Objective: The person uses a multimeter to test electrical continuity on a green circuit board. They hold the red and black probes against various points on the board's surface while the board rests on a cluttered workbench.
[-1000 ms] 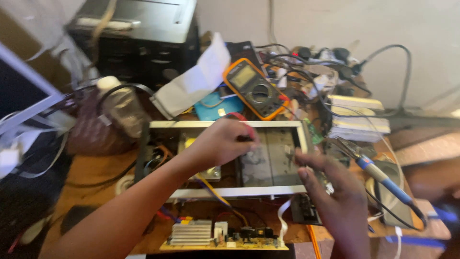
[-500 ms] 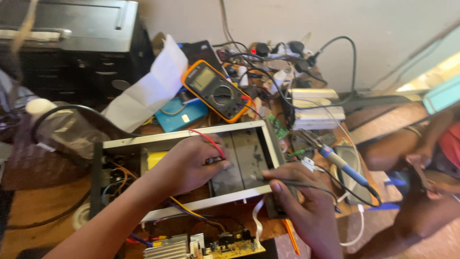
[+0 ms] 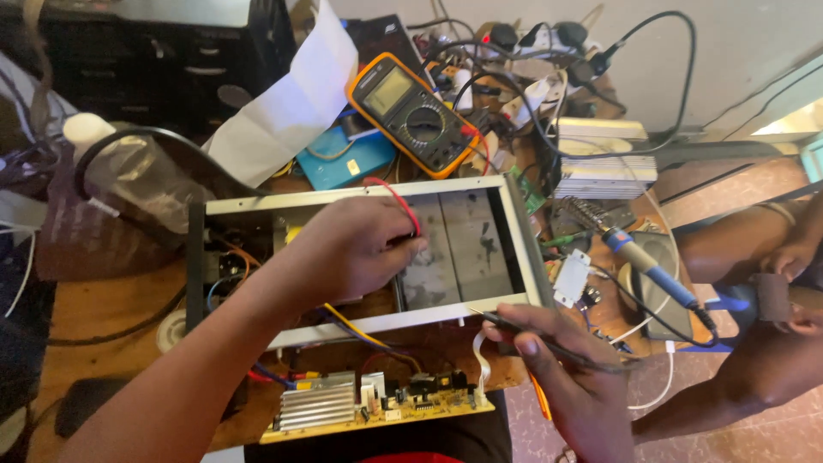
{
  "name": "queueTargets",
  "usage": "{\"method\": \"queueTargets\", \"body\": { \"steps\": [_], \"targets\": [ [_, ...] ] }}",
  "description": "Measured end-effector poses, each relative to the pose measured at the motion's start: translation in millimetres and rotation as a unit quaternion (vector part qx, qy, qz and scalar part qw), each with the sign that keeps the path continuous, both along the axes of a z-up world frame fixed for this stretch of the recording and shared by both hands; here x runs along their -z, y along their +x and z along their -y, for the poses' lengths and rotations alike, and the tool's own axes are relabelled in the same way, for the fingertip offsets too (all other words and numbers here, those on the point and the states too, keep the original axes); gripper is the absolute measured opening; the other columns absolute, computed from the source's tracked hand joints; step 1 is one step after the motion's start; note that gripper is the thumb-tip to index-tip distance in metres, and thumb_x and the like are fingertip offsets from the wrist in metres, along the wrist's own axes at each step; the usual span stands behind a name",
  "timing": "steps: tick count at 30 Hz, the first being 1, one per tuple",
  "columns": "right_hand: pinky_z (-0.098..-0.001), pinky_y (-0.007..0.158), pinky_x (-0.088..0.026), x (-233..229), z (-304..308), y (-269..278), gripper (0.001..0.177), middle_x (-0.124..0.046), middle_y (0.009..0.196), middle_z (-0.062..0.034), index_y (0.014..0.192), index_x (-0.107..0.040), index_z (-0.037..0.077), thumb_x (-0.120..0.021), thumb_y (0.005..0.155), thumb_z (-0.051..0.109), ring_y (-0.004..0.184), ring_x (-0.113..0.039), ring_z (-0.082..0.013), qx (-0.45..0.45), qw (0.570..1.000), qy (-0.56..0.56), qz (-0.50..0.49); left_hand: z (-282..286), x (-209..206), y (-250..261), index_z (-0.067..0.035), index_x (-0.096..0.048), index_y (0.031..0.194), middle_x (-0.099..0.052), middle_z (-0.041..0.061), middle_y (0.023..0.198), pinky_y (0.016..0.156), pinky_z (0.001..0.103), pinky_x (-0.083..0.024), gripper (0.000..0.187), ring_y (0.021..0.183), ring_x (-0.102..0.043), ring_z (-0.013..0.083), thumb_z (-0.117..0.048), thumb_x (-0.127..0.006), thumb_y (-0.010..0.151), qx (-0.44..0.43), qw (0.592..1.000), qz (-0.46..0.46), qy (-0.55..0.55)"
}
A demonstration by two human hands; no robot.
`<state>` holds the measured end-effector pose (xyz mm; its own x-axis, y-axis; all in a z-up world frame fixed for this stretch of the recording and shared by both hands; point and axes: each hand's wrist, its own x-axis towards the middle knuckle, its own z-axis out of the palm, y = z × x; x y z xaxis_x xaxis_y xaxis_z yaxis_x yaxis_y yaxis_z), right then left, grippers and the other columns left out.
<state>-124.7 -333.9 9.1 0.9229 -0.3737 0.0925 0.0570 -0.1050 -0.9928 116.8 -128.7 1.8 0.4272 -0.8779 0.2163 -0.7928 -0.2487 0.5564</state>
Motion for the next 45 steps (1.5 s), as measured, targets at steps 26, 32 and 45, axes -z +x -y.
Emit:
{"method": "queueTargets", "body": {
  "steps": [26, 32, 45],
  "targets": [
    [-0.0265, 0.075, -0.042, 62.6, -17.5, -43.4, 0.034, -0.062, 0.084, -0.0007, 0.09, -0.069, 0.008, -0.063, 0.107, 0.036, 0.081, -0.056, -0.0128, -0.001, 0.99, -0.036, -0.139, -108.5, 33.1, -194.4, -0.014, -0.079, 0.118, -0.072, 0.011, 0.141, 0.122, 0.054, -0.045, 0.02, 0.139, -0.066, 0.0343, -0.02, -0.067, 0.102, -0.299, 0.938, 0.106, -0.14],
    [-0.0309, 0.047, -0.048, 99.6, -13.3, -18.0, 0.039, -0.063, 0.064, -0.0096, 0.098, -0.075, 0.001, -0.07, 0.099, 0.039, 0.051, -0.059, -0.0178, 0.063, 0.969, 0.097, -0.217, -62.2, 1.6, -199.2, -0.01, -0.081, 0.113, -0.071, 0.002, 0.097, 0.085, 0.033, -0.052, 0.019, 0.09, -0.064, 0.0223, -0.019, -0.069, 0.102, -0.212, 0.941, -0.074, -0.252],
    [-0.03, 0.066, -0.055, 63.4, -18.9, -24.1, 0.028, -0.06, 0.073, -0.0066, 0.101, -0.075, 0.005, -0.067, 0.104, 0.032, 0.068, -0.06, -0.0164, 0.03, 0.982, 0.022, -0.183, 18.5, 31.1, -168.6, -0.005, -0.067, 0.109, -0.077, 0.009, 0.108, 0.101, 0.045, -0.046, 0.008, 0.105, -0.07, 0.0317, -0.011, -0.066, 0.104, -0.106, 0.967, -0.026, -0.232]
  ]
}}
